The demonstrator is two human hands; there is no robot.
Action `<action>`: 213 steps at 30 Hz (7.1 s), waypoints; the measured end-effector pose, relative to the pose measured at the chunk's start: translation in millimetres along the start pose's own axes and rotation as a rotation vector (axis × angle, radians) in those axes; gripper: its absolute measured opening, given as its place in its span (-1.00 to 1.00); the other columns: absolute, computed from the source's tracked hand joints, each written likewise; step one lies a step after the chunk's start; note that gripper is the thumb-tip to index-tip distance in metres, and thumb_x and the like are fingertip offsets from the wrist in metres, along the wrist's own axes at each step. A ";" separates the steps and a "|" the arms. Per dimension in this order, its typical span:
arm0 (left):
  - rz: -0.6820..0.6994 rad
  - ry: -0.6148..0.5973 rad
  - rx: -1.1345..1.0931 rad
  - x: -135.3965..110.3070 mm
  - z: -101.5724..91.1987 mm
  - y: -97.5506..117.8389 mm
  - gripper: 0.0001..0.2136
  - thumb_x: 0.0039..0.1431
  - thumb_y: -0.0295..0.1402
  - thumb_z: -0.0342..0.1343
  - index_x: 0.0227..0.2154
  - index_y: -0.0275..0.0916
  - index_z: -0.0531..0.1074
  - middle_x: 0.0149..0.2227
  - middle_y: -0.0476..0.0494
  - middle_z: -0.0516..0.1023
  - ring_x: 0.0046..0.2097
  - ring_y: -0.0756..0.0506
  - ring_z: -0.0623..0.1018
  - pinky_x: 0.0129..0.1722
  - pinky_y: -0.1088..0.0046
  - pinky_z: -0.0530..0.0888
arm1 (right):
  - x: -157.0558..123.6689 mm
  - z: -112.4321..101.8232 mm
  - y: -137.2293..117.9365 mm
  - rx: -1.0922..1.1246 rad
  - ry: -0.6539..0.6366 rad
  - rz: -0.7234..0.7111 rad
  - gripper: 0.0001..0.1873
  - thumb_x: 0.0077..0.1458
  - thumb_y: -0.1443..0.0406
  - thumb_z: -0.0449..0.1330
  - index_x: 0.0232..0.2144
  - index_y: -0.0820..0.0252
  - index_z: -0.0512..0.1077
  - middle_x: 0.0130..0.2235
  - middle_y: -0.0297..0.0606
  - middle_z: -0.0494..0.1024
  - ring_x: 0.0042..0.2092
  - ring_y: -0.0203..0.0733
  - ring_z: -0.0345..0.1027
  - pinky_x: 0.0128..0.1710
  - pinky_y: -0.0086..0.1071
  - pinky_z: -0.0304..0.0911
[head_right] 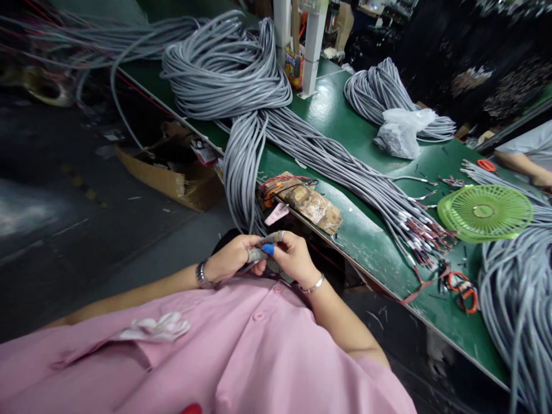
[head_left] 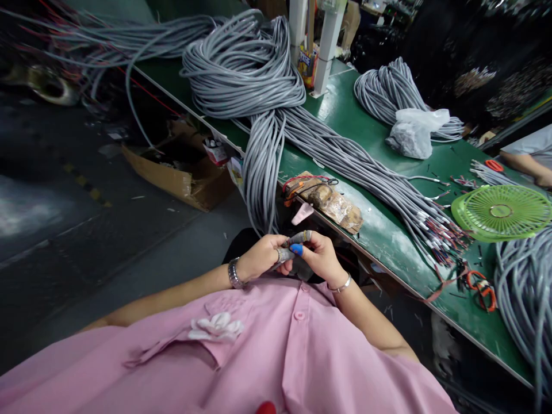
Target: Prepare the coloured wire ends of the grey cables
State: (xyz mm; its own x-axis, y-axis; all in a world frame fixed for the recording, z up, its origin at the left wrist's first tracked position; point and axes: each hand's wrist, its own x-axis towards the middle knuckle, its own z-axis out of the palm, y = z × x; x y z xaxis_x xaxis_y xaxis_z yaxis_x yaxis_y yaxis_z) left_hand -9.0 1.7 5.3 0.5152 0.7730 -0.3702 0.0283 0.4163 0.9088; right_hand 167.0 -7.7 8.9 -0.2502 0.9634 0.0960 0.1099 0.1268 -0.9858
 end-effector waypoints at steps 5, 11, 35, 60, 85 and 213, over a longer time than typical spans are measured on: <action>0.035 0.117 -0.153 -0.3 4.9 -1.1 -0.88 -0.01 -0.36 0.19 -0.52 -0.31 0.42 -0.60 -0.11 0.54 -0.58 -0.02 0.51 -0.52 0.49 0.45 | -8.9 3.4 11.8 0.215 0.135 0.112 -0.69 -0.02 0.21 0.33 -0.19 0.12 0.46 -0.34 -0.32 0.51 -0.36 -0.28 0.35 -0.31 -0.38 0.30; 0.063 0.154 -0.170 -0.9 8.3 -3.9 -0.87 -0.01 -0.35 0.20 -0.52 -0.32 0.45 -0.59 -0.11 0.55 -0.56 -0.02 0.52 -0.49 0.47 0.48 | -4.3 10.0 10.1 0.209 0.151 0.166 -0.72 -0.04 0.16 0.33 -0.27 0.15 0.47 -0.34 -0.29 0.51 -0.35 -0.27 0.35 -0.32 -0.38 0.29; 0.137 0.296 -0.294 0.7 3.5 -16.9 -0.79 0.05 -0.25 0.22 -0.40 -0.32 0.45 -0.53 -0.12 0.58 -0.54 -0.07 0.54 -0.53 0.42 0.48 | 9.7 28.7 -3.7 0.366 0.286 0.350 -0.82 -0.11 0.23 0.29 -0.49 0.22 0.41 -0.59 -0.41 0.38 -0.55 -0.39 0.14 -0.56 -0.47 0.08; 0.168 0.286 -0.403 1.1 3.8 -12.2 -0.80 -0.01 -0.27 0.24 -0.45 -0.30 0.40 -0.59 -0.06 0.54 -0.61 -0.02 0.49 -0.59 0.48 0.43 | 9.1 18.9 8.6 0.468 0.219 0.293 -0.76 -0.05 0.15 0.29 -0.44 0.20 0.41 -0.51 -0.41 0.37 -0.50 -0.39 0.15 -0.49 -0.47 0.15; 0.047 0.119 -0.433 19.3 -5.1 8.3 -0.86 0.01 -0.33 0.20 -0.49 -0.30 0.41 -0.70 0.03 0.41 -0.76 0.09 0.27 -0.80 0.60 0.20 | 54.2 19.8 19.0 0.673 0.271 0.296 -0.53 0.03 -0.13 0.16 -0.41 0.15 0.41 -0.48 -0.36 0.35 -0.48 -0.33 0.17 -0.49 -0.44 0.19; 0.428 0.364 0.168 -7.3 -5.8 -11.5 -0.91 0.10 -0.36 0.14 -0.43 -0.27 0.45 -0.58 -0.04 0.50 -0.56 0.00 0.48 -0.52 0.51 0.44 | 18.9 13.0 13.9 0.579 0.057 0.324 -0.74 -0.09 0.16 0.38 -0.41 0.21 0.49 -0.43 -0.36 0.50 -0.44 -0.38 0.29 -0.38 -0.48 0.25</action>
State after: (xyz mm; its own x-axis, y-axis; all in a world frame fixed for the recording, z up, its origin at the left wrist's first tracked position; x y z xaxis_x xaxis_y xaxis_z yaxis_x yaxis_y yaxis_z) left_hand -18.1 -5.9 -3.6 0.1842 0.9827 0.0210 0.0336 -0.0277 0.9991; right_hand 151.3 9.2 -4.8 -0.2388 0.9444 -0.2259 -0.3675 -0.3033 -0.8792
